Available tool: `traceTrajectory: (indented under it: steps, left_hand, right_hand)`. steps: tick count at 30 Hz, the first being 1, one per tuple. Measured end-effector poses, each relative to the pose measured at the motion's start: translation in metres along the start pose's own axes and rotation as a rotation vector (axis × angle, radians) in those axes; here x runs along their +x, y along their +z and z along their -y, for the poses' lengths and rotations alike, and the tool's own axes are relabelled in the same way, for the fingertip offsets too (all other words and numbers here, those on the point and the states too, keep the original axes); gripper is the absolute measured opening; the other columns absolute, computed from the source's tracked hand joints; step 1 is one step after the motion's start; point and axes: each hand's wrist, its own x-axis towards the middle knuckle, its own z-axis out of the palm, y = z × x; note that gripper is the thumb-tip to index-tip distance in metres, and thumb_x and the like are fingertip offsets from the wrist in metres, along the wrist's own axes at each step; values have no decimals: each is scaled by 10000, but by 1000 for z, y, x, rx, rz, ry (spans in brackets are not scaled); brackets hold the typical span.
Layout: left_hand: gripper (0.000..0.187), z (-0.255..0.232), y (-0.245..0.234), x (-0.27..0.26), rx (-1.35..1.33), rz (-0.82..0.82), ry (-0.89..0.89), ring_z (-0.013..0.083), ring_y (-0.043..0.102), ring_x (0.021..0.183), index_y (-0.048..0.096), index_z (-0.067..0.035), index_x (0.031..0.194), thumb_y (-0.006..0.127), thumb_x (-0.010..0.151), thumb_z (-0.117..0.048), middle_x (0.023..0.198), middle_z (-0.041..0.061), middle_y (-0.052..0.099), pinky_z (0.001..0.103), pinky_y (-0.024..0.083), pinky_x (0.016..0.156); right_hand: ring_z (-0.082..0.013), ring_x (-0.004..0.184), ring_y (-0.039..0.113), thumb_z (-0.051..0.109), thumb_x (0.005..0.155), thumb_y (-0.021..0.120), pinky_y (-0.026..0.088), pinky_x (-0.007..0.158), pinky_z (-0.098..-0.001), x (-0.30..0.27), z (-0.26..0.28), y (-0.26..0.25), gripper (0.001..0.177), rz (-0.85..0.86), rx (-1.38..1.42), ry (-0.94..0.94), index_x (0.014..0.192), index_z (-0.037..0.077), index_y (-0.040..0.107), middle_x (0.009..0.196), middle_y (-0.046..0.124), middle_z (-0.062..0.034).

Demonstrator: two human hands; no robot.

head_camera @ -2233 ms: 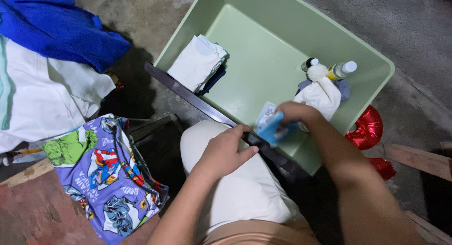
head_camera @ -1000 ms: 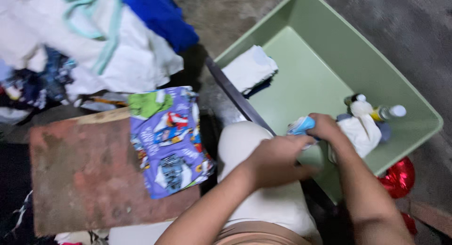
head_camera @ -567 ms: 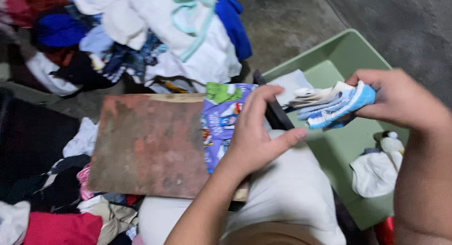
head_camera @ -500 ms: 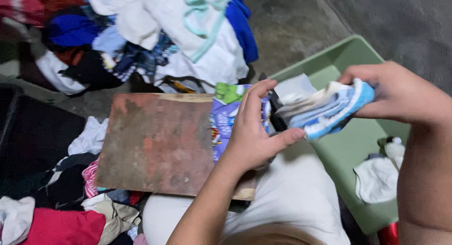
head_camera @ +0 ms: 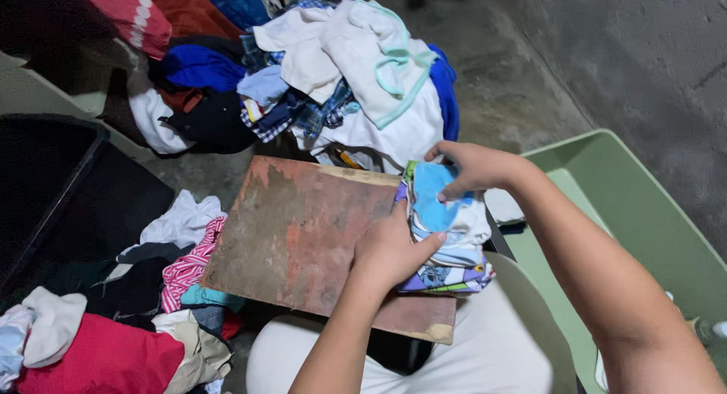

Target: The person folds several small garments, including a light blue bib and a white cloth, on a wooden board. They smooth and fold each item by hand, then place the folded pieces into a green plastic bin.

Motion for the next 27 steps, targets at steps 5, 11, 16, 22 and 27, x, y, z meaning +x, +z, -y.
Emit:
traceTrajectory:
  steps: [5,11,16,22,27]
  left_hand:
    - [888,2,0,-6,46,-401,385,415,542,1274,473,-84,1452,790,739,-508,1374,220,557,518,445,1036]
    - [715,16,40,9,164,-476,650,475,416,1389,608,-88,1324,782,793,-535,1515,254,445,613,364,1078]
    - [670,26,51,7,230,-353,576,471,383,1379,664,-106,1288,729,817,-578,1509,257,445,643,318,1041]
    - [723,25,38,-3,215,-475,666,478,359,1439,644,-113,1337,709,839,-633,1551,262,419,614,282,1129]
    - [886,12,34,-8,219,-428,756,474,299,1508,574,-148,1439,758,750,-675,1615,244,383,639,280,1134]
  right_hand:
    - [-281,1062,656,208,591,916,537,891,-401,-9,-19,-8,764,-266,-180,-367,1277,87,603,1154,672,-146]
    - [-265,1041,663,256,715,856,531,922,-376,-19,-23,11,441,-121,-312,-305,1120,135,730,1092,673,-125]
    - [-294,1138,638,218,780,800,513,948,-392,-23,-41,23,366,-257,-93,-513,1118,97,729,1205,657,-138]
    - [-276,1279,570,242,865,734,479,991,-446,-35,-93,38,561,-575,223,-340,1381,116,553,1397,588,-131]
    - [-239,1222,562,470,939,552,479,937,-465,-39,-136,80,652,-613,938,49,1519,212,406,1435,548,-39]
